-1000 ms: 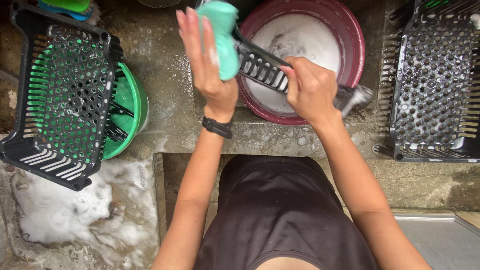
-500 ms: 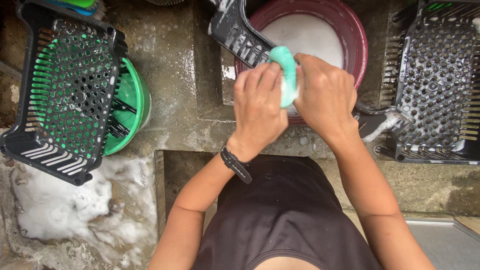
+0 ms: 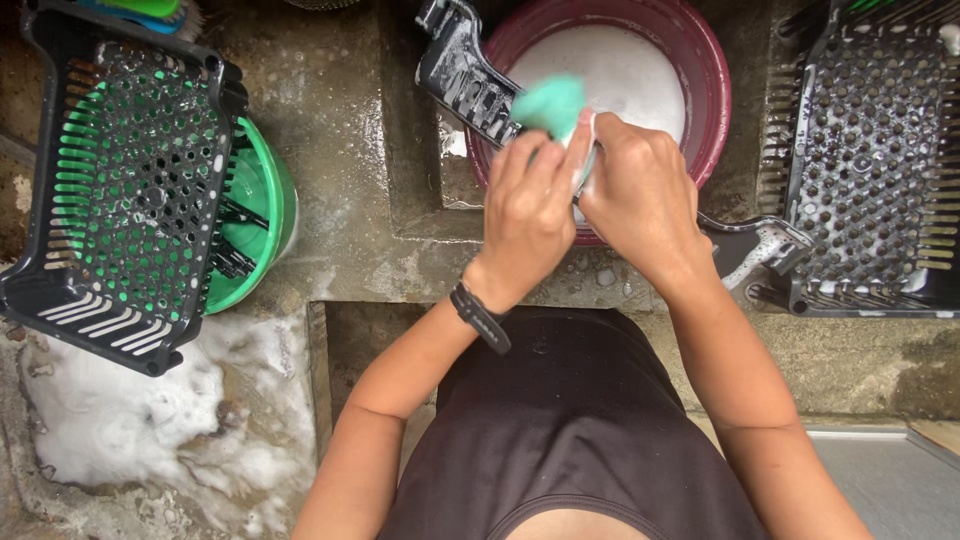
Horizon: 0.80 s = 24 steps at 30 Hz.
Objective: The person scrubs multiple black plastic grid trays and structures with a sponge and soapy water over a basin, rinsing them individually.
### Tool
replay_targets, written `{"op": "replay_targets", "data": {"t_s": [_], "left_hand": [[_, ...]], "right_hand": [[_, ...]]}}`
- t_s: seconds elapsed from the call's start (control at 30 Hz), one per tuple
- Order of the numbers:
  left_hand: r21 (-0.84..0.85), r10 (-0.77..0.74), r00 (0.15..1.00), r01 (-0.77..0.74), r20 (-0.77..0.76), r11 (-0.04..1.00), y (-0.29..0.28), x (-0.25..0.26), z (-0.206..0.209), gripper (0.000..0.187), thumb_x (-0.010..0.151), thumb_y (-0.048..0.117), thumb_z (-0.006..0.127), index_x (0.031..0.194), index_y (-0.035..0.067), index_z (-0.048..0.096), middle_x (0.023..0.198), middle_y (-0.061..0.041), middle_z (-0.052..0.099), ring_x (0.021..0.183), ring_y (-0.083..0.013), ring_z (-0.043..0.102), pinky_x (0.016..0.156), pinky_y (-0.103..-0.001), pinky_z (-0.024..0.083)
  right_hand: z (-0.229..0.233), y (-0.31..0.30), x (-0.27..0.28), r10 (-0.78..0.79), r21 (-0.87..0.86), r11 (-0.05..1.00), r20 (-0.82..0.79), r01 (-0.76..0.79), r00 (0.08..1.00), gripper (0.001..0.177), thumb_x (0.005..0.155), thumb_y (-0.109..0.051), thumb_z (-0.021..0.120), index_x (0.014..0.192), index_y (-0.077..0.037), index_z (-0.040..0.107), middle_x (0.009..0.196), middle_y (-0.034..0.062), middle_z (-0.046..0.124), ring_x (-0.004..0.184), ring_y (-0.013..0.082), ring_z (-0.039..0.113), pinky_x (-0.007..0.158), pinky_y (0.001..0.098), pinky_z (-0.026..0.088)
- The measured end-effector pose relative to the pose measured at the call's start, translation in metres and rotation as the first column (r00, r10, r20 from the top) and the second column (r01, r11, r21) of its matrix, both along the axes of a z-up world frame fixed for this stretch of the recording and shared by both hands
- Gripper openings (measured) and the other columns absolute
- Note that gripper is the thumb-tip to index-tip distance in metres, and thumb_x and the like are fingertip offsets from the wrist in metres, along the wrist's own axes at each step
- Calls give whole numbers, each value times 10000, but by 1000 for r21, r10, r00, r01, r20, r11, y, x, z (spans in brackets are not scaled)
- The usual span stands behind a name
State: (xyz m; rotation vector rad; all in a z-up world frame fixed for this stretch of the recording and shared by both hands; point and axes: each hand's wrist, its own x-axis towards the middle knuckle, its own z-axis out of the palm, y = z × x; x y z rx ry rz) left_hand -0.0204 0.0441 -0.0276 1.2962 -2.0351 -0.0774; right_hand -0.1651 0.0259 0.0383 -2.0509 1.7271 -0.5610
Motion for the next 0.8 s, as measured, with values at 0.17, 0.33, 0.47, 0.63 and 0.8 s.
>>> {"op": "replay_targets", "data": {"t_s": [0.17,0.33,0.47,0.63,0.8], "left_hand": [[-44,-140,987,136,-81,990,-13,16,-4,547,999,-60,667,1503,88,516,1153,-82,658,1142,-258,589,1057,-435,470],[-59,-150,987,146,-55,987,-39,27,5,548,891,6,745,1413,68,592,1161,-120,644,1129,-291,595,980,-441,468],[36,-266,963,264,47,964,-53,20,-1,447,833,-33,762,1266,32,675,1055,-145,613,1040,-318,588,904,-446,517],[-73,-270,963,270,0,960,-79,41,4,420,845,-63,771,1238,34,660,1095,-107,607,1067,-288,592,902,-404,555],[-34,-227,970,225,-82,974,-87,37,8,378,897,-27,811,1235,56,666,1071,-112,605,1033,-287,588,877,-445,524]], "right_hand": [[8,-2,-14,117,10,992,227,-123,967,194,927,97,633,1117,109,670,905,254,703,764,372,726,635,449,540],[25,3,-31,237,46,966,239,-254,942,407,876,117,622,1281,80,608,1063,289,699,825,385,741,708,448,547],[38,4,-40,279,-14,959,250,-284,927,375,949,54,646,1305,50,526,1084,284,707,1013,438,689,760,455,538],[77,45,-74,43,60,998,-559,-11,828,339,995,-363,749,1039,-28,725,731,184,710,655,341,675,704,448,516],[24,25,-130,-271,257,950,399,177,876,238,990,-245,670,970,-13,713,749,11,664,552,92,513,495,279,365]]}}
